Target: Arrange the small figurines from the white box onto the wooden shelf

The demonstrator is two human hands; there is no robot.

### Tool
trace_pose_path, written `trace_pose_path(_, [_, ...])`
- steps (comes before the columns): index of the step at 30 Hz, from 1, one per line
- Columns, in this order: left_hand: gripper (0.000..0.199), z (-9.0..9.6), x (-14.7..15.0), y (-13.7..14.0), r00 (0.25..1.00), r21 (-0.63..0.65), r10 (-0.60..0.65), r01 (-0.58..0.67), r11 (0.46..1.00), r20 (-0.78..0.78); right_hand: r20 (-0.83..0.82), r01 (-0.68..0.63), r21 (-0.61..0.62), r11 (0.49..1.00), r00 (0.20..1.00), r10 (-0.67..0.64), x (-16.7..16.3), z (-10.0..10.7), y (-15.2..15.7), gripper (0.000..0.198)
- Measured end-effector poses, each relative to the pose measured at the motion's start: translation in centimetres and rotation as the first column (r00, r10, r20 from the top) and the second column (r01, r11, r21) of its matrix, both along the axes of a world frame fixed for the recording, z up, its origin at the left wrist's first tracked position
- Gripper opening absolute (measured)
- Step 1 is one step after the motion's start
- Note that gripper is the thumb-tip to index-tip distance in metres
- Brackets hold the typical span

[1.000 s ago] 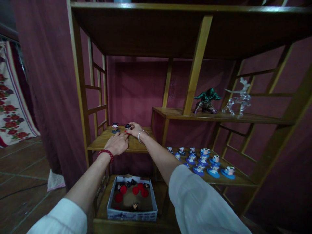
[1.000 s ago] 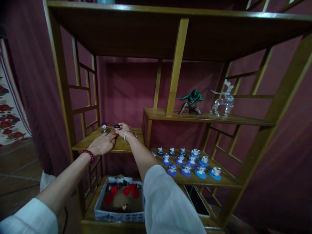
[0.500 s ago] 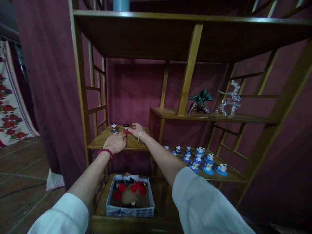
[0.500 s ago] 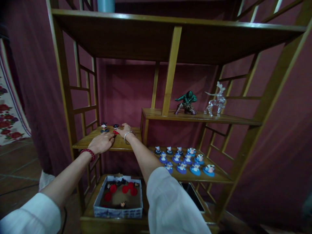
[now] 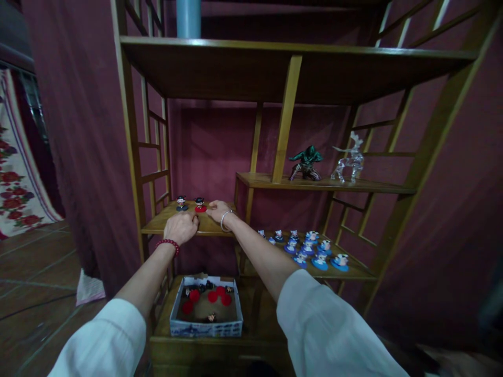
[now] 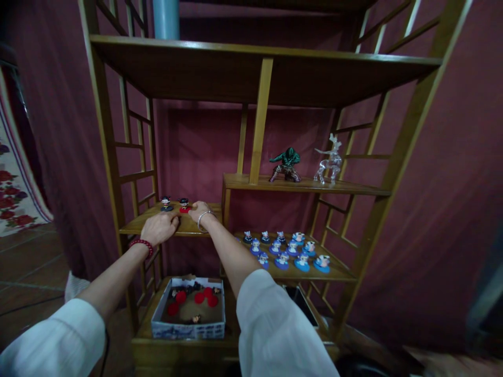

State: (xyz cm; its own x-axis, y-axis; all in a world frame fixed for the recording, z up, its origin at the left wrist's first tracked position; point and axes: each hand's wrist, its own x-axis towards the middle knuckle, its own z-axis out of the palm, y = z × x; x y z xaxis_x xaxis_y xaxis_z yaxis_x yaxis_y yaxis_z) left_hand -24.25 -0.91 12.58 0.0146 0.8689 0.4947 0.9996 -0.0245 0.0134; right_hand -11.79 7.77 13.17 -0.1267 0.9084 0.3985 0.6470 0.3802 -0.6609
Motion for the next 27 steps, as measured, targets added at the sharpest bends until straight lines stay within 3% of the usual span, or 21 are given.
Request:
trace_pose_path(7, [0.042,-1.5,0.0,-1.2,0.997,0.149,-0.07,0.073,0.986,-0.022,-0.011,-0.048,0.003,0.999,0.999,0.048,0.4,0.2,-2.8,0.022])
trace_pose_path(16, [0.041,-3.9,1.0,-3.3,0.985,0.293,-0.145,0.11,0.95,0.099,0.007,-0.102,0.13,0.986,0.995,0.102,0.5,-0.8,-5.3,0.02])
trace_pose_path(22, [0.038,-6.2,1.9,-4.0,0.965,0.453,-0.247,0.182,0.873,0.09,-0.011,-0.21,0.25,0.945,0.975,0.22,0.7,-2.2,-7.5,0.021])
trace_pose_path(27, [0.044,-7.7,2.6,-4.7,0.953,0.485,-0.277,0.186,0.854,0.124,-0.002,-0.301,0.37,0.879,0.946,0.325,1.4,-3.2,-9.6,0.022])
